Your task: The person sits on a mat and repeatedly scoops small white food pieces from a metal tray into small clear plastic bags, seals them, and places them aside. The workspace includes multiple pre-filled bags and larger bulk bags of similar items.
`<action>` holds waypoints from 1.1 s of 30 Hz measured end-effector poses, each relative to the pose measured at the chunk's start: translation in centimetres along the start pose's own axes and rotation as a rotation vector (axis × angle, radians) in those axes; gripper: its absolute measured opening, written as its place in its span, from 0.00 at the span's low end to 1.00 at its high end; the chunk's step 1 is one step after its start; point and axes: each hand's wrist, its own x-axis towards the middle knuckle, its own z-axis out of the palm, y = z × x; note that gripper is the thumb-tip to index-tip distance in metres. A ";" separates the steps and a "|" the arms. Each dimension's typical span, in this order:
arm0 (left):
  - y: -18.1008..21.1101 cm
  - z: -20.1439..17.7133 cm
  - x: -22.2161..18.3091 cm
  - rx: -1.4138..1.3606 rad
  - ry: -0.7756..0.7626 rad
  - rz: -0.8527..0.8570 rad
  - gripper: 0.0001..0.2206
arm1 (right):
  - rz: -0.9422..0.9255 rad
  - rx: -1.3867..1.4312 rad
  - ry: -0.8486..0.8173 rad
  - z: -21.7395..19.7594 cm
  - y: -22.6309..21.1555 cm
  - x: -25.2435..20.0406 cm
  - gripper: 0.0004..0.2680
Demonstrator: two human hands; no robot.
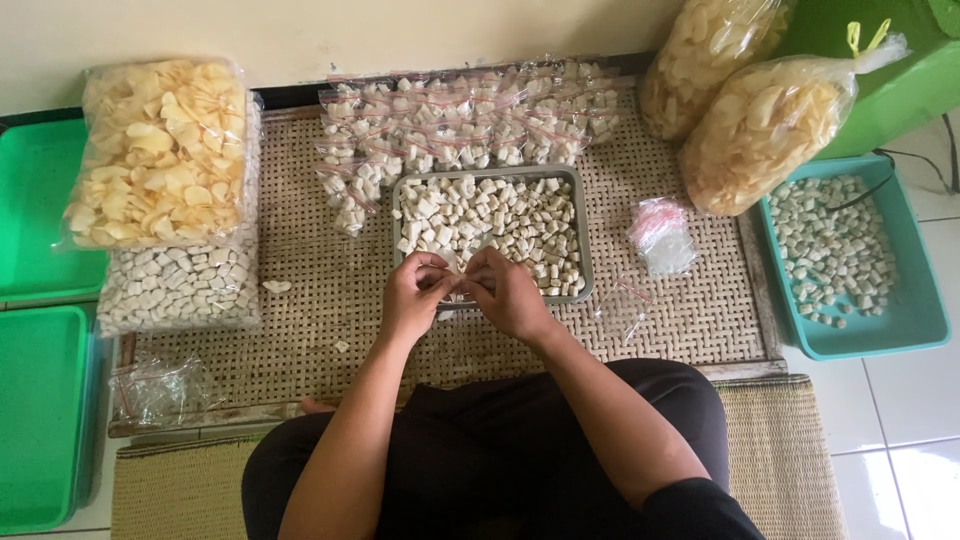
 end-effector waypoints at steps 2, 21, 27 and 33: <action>0.1 0.1 0.0 -0.005 0.007 0.003 0.13 | -0.014 -0.019 0.004 -0.1 0.4 -0.1 0.06; -1.1 -0.3 0.4 0.190 -0.001 0.170 0.15 | -0.272 -0.401 -0.150 -2.1 -2.9 0.0 0.05; 2.3 0.3 -0.7 0.215 -0.115 0.021 0.17 | -0.430 -0.363 -0.086 -0.3 -0.2 0.5 0.01; -1.0 0.4 -0.9 0.288 -0.448 -0.234 0.36 | -0.497 -0.120 -0.066 -1.1 0.0 1.2 0.07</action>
